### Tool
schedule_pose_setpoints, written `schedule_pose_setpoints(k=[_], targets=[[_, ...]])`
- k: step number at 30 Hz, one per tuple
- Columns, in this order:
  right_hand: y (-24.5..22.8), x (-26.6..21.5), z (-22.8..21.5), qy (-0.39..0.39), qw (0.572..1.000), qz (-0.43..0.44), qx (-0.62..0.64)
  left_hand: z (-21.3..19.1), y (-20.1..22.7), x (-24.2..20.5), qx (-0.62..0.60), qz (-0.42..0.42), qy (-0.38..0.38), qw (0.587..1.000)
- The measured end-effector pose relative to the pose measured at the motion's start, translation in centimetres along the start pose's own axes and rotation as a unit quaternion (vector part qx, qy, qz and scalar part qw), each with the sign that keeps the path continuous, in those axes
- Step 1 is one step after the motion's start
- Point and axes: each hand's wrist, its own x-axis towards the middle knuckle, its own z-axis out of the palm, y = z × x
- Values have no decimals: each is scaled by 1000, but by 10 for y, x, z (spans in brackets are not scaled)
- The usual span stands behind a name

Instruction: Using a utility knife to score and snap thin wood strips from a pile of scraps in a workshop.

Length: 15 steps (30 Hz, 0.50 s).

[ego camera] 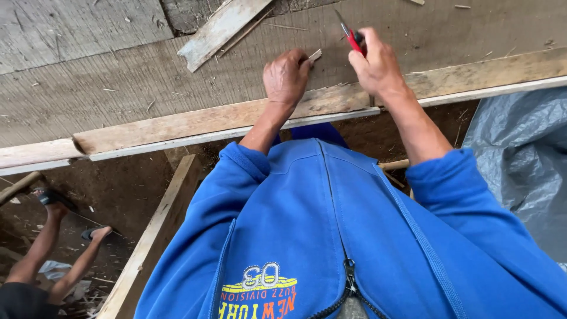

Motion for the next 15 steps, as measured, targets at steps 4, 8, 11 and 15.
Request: schedule_pose_setpoints(k=[4, 8, 11, 15], targets=[[-43, -33, -5, -71, 976, 154, 138, -7, 8, 5, -14, -81, -55, 995], [-48, -45, 8, -61, 955, 190, 221, -8, 12, 9, -25, -100, -52, 993], [-26, -46, 21, -7, 995, 65, 74, -10, 17, 15, -14, -130, -71, 989], [-11, -45, 31, 18, 982, -98, -161, -19, 21, 24, -33, -203, -116, 972]])
